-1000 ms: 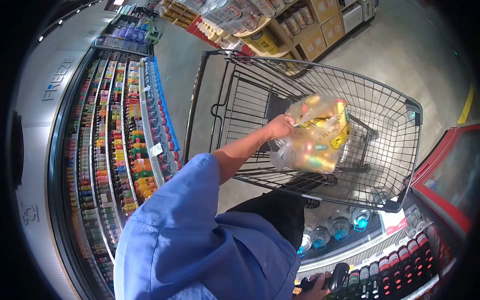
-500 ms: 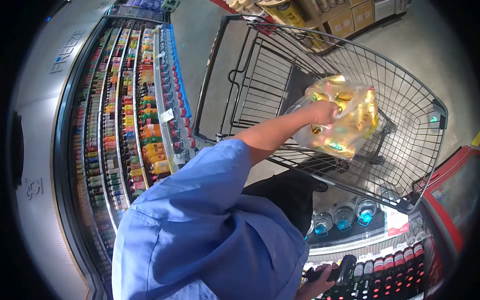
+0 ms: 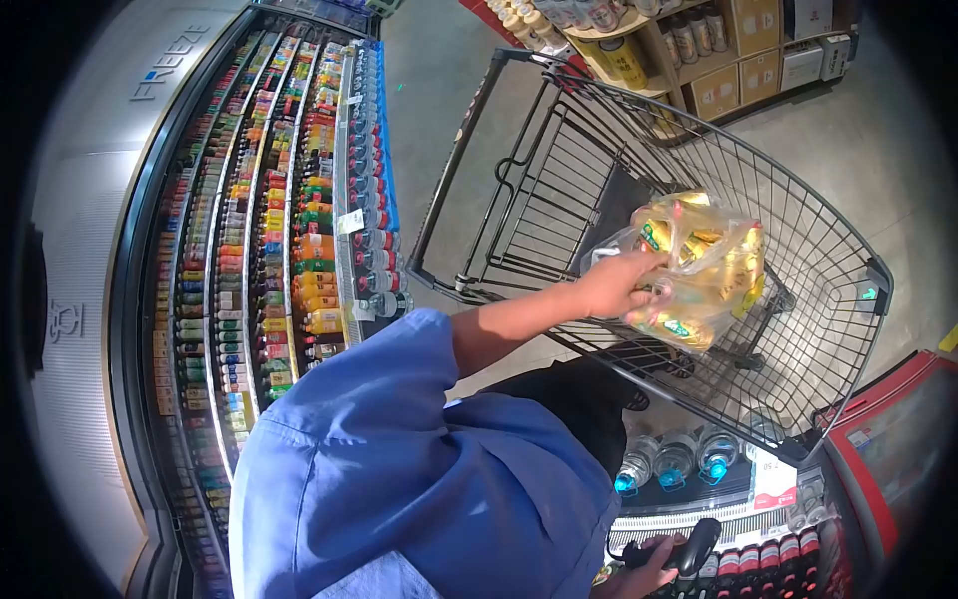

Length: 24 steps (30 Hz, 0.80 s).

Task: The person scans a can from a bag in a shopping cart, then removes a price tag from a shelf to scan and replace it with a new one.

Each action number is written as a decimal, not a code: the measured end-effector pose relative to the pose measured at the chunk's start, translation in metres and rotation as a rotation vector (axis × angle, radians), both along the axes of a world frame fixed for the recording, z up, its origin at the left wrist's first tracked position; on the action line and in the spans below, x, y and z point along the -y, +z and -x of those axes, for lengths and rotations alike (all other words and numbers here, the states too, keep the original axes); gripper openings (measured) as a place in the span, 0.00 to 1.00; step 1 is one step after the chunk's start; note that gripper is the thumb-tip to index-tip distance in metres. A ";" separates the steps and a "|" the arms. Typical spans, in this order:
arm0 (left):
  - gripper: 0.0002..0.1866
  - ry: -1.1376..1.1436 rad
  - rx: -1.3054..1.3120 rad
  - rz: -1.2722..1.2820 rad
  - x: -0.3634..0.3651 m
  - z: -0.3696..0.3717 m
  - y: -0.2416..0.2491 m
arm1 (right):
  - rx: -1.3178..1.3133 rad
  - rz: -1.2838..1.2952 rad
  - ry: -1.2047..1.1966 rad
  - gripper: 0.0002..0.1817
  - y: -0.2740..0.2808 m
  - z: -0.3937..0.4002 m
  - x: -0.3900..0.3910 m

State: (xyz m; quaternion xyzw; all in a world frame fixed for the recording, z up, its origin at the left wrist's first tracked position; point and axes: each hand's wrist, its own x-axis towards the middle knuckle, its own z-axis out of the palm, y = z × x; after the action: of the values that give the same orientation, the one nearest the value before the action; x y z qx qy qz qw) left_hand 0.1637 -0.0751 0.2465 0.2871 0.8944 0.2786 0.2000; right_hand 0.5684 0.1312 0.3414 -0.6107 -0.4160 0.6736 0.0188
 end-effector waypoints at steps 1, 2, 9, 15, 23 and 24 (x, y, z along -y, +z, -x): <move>0.36 -0.019 -0.026 -0.043 0.002 -0.010 0.002 | 0.021 0.012 -0.024 0.07 -0.003 -0.004 -0.001; 0.36 -0.039 -0.050 -0.087 0.001 -0.019 0.006 | 0.044 0.023 -0.050 0.07 -0.005 -0.007 -0.002; 0.34 -0.272 0.015 -0.429 -0.080 -0.068 0.024 | 0.300 -0.092 -0.021 0.12 0.027 -0.022 0.002; 0.50 -0.373 0.014 -0.510 -0.115 -0.108 -0.027 | 0.229 0.062 0.137 0.13 0.049 0.002 -0.011; 0.48 -0.543 0.371 -0.075 -0.074 -0.097 -0.021 | 0.272 -0.039 0.274 0.23 0.023 0.027 -0.018; 0.46 -0.532 0.284 -0.111 -0.068 -0.103 -0.027 | 0.256 -0.056 0.117 0.24 0.027 0.035 -0.011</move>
State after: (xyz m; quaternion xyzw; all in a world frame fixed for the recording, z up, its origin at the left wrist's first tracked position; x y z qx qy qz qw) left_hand 0.2665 -0.0072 0.2197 0.4797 0.7346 0.3021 0.3728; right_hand 0.5338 0.1423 0.3681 -0.6654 -0.4686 0.5783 -0.0563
